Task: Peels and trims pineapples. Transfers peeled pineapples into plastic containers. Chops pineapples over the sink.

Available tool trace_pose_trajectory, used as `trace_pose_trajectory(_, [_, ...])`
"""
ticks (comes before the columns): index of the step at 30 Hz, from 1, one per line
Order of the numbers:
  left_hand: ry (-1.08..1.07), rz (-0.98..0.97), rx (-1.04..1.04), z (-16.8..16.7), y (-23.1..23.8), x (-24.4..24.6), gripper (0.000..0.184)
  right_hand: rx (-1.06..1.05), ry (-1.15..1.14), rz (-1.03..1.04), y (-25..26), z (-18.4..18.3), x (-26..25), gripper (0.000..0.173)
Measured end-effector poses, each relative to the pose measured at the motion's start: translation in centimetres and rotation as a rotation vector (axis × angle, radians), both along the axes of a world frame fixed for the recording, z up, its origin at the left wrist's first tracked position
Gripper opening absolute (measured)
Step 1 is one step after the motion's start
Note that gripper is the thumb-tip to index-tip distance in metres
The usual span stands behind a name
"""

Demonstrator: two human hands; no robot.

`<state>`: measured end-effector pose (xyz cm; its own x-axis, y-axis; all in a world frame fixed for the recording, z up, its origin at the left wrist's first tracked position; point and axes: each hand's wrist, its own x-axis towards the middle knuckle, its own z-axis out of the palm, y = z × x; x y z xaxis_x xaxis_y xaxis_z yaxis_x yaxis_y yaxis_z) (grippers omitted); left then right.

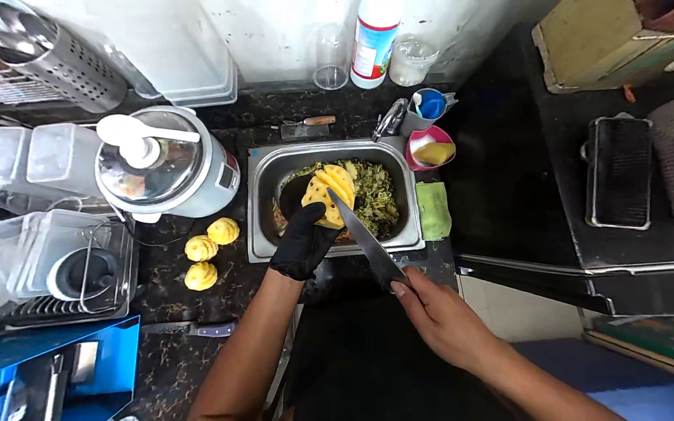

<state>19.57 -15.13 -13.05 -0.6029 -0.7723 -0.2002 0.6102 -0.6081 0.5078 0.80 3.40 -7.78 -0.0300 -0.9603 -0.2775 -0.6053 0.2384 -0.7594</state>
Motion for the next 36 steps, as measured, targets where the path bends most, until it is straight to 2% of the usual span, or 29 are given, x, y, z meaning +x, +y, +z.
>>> trace_pose_trajectory(4, [-0.026,0.033,0.002,-0.5,0.1,-0.4,0.057,0.007,0.049,0.013,-0.2,0.2,0.1,0.035])
trace_pose_trajectory(8, [-0.030,0.011,0.039,-1.1,0.8,-1.0,0.057,0.025,0.086,0.011,-0.8,0.1,-0.2,0.035])
trace_pose_trajectory(11, [-0.093,0.113,0.037,-1.7,0.0,-1.1,0.056,-0.183,0.232,-0.054,-0.4,-0.8,0.0,0.038])
trace_pose_trajectory(14, [-0.132,0.217,0.044,-1.2,-0.5,-1.5,0.055,-0.254,0.362,-0.066,-0.2,-1.4,0.2,0.043])
trace_pose_trajectory(16, [-0.126,0.236,0.036,-1.1,-0.5,-1.7,0.063,-0.237,0.383,-0.058,-0.2,-1.8,0.4,0.043])
trace_pose_trajectory(20, [-0.140,0.255,0.014,-1.2,-0.4,-1.9,0.067,-0.224,0.431,-0.050,-0.2,-2.1,0.5,0.043])
trace_pose_trajectory(25, [-0.152,0.289,0.042,-1.0,0.9,-2.7,0.051,-0.235,0.557,-0.055,-0.6,-2.9,1.4,0.043])
trace_pose_trajectory(31, [-0.147,0.260,0.069,-1.8,1.6,-2.3,0.056,-0.182,0.536,-0.040,-0.8,-3.4,1.0,0.044])
trace_pose_trajectory(33, [-0.183,0.263,0.067,-1.9,1.8,-2.4,0.065,-0.149,0.511,-0.032,-0.7,-3.6,1.2,0.044])
trace_pose_trajectory(36, [-0.239,0.269,0.115,-2.0,2.7,-3.2,0.063,-0.088,0.510,-0.024,-1.3,-3.7,1.6,0.044])
